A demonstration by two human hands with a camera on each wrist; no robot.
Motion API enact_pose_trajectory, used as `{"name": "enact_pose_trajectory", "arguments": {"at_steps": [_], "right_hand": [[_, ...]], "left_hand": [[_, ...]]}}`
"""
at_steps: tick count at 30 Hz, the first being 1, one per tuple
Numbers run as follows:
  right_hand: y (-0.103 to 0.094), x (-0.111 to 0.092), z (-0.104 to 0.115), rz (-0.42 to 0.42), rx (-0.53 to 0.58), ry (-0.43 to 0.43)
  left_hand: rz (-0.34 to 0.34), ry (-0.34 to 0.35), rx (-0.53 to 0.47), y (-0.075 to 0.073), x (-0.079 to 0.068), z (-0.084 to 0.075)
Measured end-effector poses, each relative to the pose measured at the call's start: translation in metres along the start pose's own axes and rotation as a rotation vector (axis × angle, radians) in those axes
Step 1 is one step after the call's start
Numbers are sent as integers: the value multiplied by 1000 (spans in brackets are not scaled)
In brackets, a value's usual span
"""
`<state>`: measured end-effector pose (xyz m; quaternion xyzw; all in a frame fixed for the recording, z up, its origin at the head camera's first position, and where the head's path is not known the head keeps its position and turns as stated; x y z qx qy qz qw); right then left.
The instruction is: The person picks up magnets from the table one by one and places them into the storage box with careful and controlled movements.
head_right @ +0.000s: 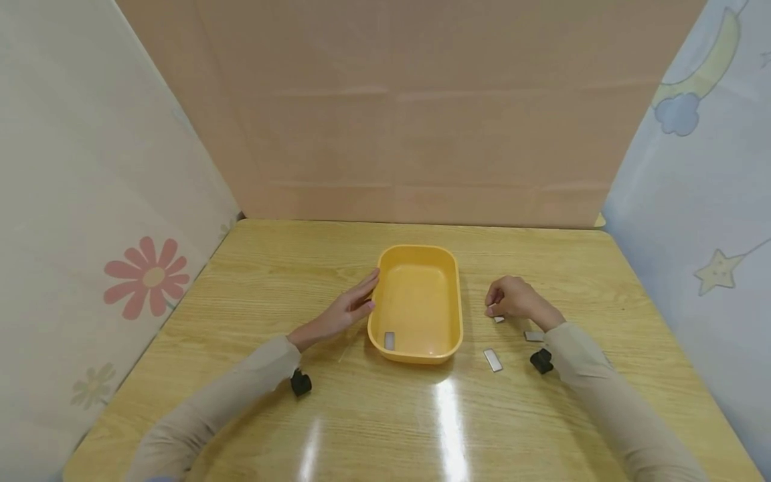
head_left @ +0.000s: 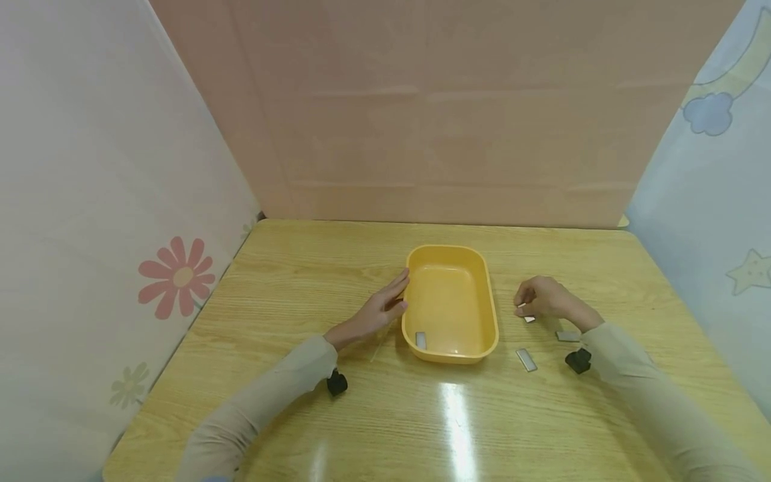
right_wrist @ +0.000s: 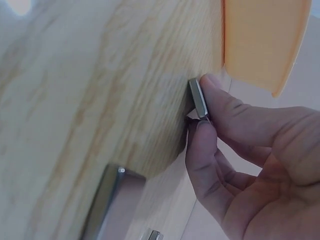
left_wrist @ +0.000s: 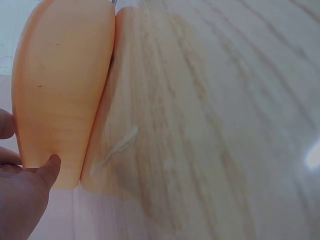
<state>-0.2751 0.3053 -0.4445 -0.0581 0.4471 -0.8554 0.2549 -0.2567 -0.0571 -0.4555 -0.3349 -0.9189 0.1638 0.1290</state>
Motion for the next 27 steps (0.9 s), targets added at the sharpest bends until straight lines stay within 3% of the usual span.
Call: {"name": "enact_pose_trajectory", "arguments": {"at_steps": [15,27], "right_hand": [[-1,-1,2,-1,-8,25],[1,-2,1,3,80,13]], "left_hand": [[-4,3,7,-1,0,4],[-9,11,15,0,2,6]]}}
Point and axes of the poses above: each hand's wrist, its own x-axis towards the middle knuckle, its own y-axis out of the palm, z = x × y, the point moved 3 cm from there along x, towards the middle knuckle, and after that the axes turned 5 degrees about -y, right-handed, at the moved point
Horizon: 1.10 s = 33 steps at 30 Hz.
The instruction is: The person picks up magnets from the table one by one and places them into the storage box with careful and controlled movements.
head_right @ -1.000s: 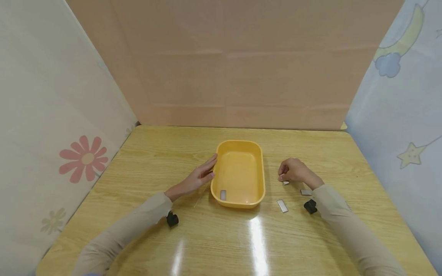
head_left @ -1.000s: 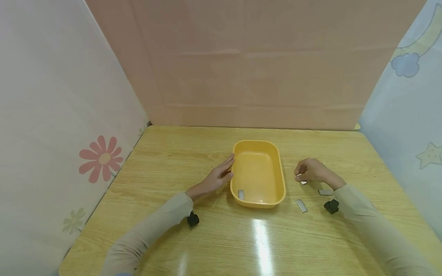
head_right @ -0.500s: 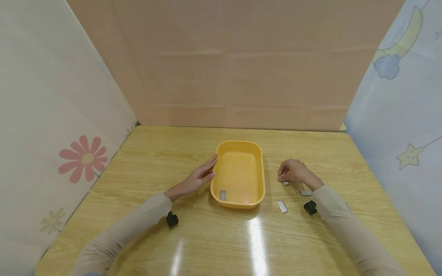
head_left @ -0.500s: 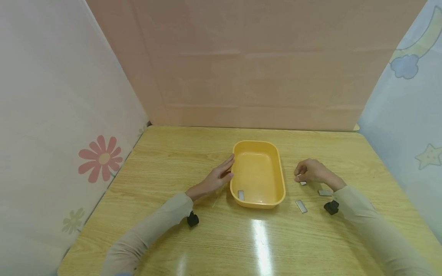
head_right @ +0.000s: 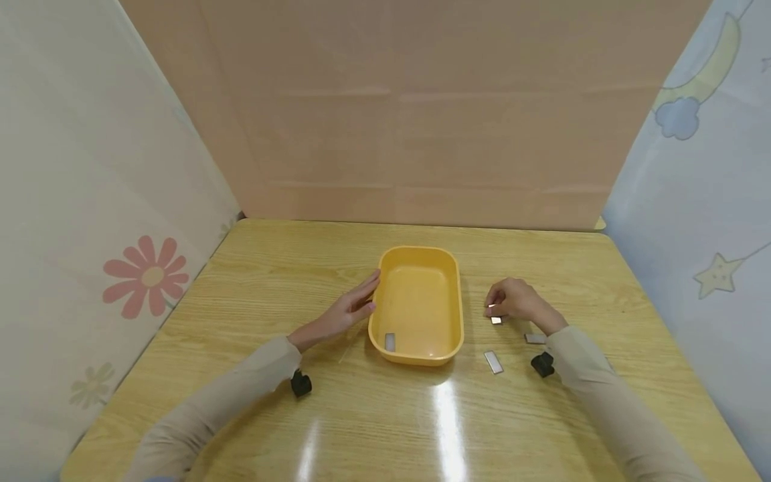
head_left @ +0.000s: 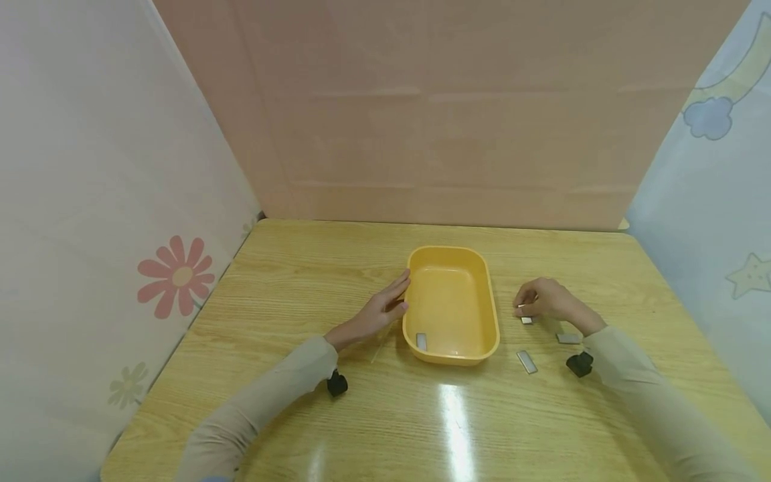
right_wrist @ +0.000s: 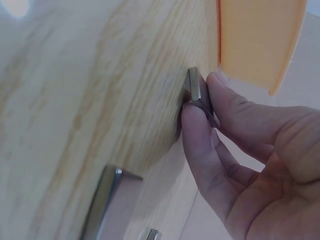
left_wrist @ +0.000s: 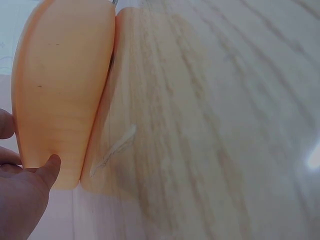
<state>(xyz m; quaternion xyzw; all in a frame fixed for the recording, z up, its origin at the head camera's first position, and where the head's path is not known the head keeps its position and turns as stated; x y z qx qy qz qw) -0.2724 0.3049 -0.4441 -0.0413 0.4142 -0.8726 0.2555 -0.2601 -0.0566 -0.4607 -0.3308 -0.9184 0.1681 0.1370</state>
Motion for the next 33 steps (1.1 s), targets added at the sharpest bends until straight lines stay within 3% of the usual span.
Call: {"name": "enact_pose_trajectory", "arguments": {"at_steps": [19,33], "right_hand": [[-7,-4,13,-50,-86,-86],[-11,-8,27,-72,1,-77]], "left_hand": [[10,-3,-23,0,-2,-3],[15,-13,-27,0,-2,-2]]}}
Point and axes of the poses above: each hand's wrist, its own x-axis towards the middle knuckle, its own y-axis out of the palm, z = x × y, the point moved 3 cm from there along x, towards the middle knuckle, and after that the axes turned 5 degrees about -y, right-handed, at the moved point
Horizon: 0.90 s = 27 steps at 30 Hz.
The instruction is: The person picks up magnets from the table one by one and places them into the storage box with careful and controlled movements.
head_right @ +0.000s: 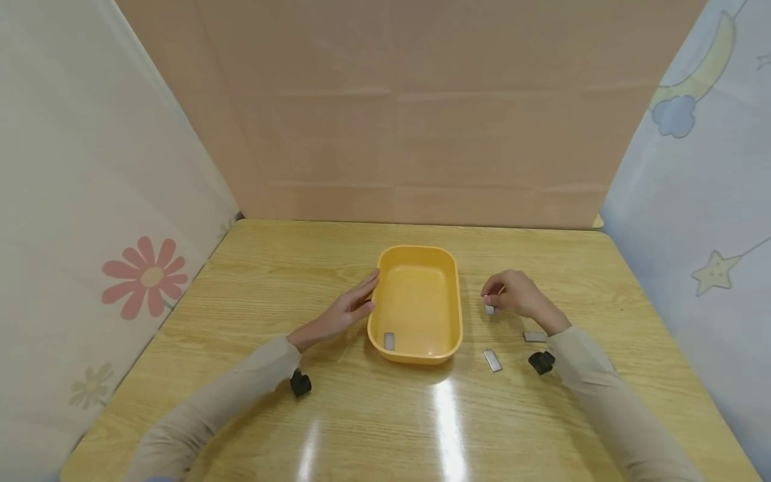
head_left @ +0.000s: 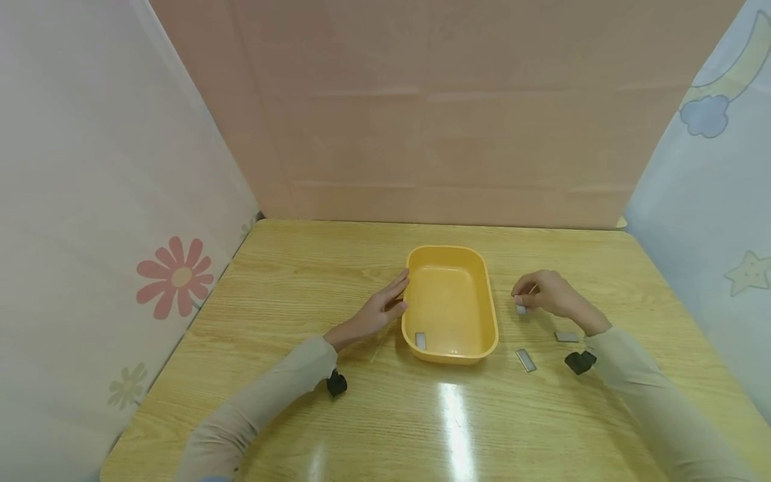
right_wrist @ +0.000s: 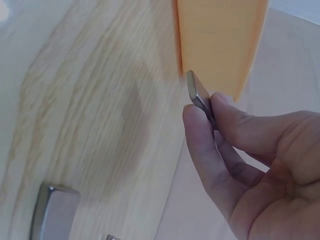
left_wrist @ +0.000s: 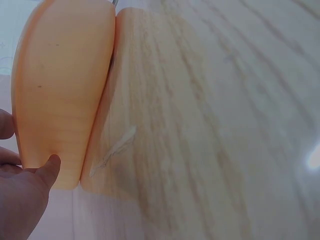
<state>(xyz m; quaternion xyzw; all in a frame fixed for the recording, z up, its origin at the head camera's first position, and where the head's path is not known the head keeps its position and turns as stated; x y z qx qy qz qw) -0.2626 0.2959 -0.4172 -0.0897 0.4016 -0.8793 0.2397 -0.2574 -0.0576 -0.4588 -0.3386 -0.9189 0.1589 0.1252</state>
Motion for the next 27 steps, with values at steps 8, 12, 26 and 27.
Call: {"name": "enact_pose_trajectory", "arguments": {"at_steps": [8,12,26,27], "right_hand": [[-5,-3,8,-24,11,-2],[-7,-3,11,-33,26,-2],[-11,-5,23,-61,42,-21],[-12,-4,24,-64,39,-23]], "left_hand": [[8,2,-3,0,-1,-6],[0,10,4,0,0,-2],[-10,-9,-5,1,1,-1],[-10,-8,-7,1,1,-1]]}}
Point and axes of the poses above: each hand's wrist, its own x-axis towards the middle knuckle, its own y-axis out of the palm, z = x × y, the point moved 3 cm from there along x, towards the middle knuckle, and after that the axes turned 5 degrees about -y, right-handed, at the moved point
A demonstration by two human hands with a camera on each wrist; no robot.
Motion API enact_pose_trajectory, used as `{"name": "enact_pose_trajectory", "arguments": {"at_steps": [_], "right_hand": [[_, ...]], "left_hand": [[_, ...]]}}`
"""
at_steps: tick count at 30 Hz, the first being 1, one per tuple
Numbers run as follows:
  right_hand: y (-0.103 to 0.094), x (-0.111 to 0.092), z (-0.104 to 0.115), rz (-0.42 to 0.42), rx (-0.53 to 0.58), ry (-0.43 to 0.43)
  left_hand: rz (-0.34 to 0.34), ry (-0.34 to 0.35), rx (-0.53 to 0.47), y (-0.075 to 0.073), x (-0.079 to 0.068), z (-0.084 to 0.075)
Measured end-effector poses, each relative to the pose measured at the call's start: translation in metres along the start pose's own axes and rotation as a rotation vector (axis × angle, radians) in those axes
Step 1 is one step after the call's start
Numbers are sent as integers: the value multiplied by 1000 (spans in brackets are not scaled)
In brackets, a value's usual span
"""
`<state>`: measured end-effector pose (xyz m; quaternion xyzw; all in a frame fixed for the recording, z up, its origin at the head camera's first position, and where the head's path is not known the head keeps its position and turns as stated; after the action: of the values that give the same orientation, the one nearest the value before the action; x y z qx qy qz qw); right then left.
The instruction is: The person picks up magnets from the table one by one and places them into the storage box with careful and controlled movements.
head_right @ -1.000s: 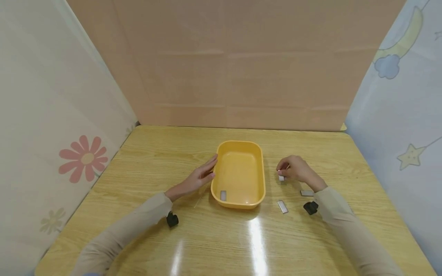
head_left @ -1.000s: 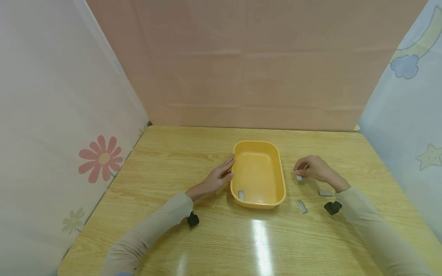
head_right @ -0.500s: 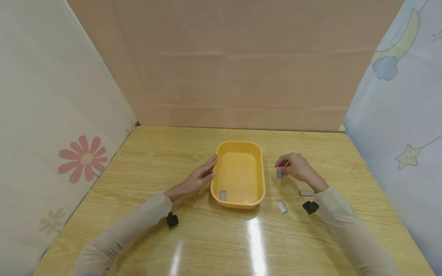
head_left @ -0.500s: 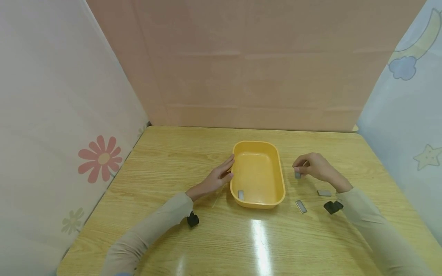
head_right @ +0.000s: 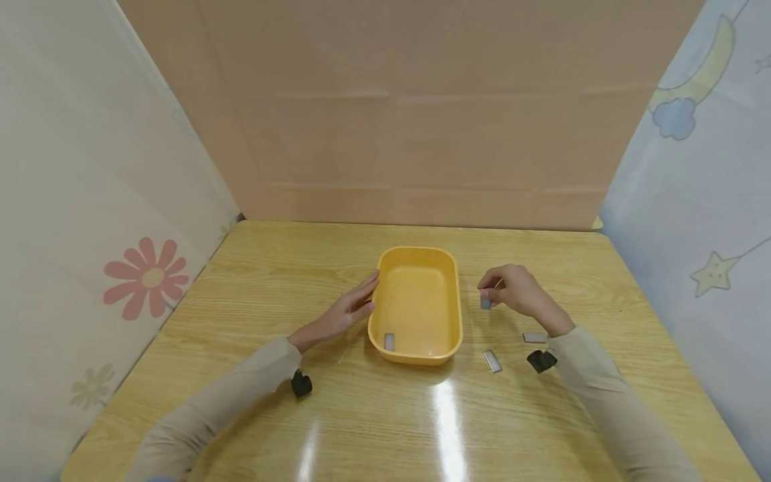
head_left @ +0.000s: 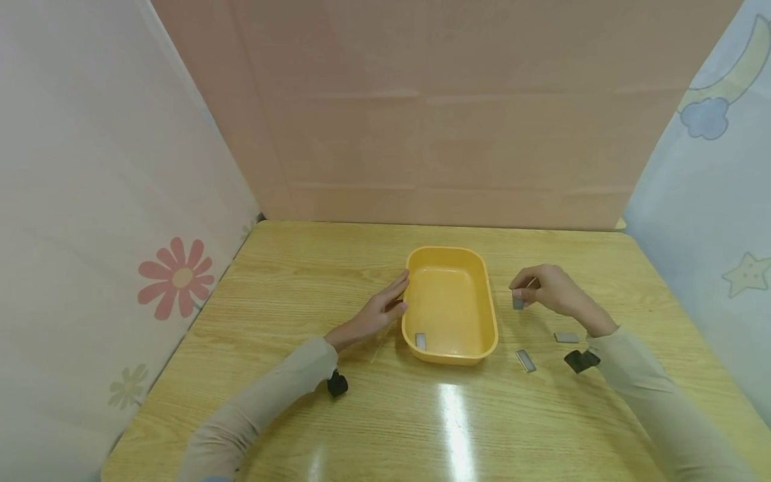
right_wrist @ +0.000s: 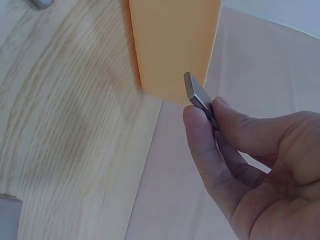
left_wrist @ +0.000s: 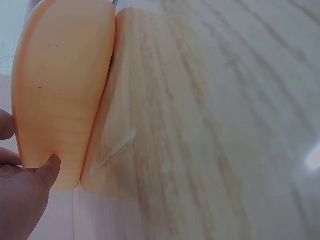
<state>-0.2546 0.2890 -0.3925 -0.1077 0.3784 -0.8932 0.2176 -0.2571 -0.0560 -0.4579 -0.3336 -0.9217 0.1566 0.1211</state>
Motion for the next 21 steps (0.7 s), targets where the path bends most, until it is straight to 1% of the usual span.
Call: {"name": "enact_pose_trajectory", "arguments": {"at_steps": [7,15,21], "right_hand": [[0,0,7,-10,-1,-12],[0,1,11,-21,-37,-35],[0,2,15,-32,-26,-52]], "left_hand": [[0,8,8,0,0,-1],[1,9,23,0,0,-1],[-1,12,28,-1,0,-2]]}}
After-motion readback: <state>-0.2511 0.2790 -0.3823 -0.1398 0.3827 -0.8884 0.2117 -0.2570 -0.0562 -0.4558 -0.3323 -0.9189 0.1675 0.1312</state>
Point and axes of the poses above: each hand's wrist, its own x-axis towards the middle knuckle, its own y-axis out of the palm, z = x × y, the point moved 3 cm from there along x, towards the middle knuckle, and after that the axes turned 5 degrees about -y, right-handed, at the moved point
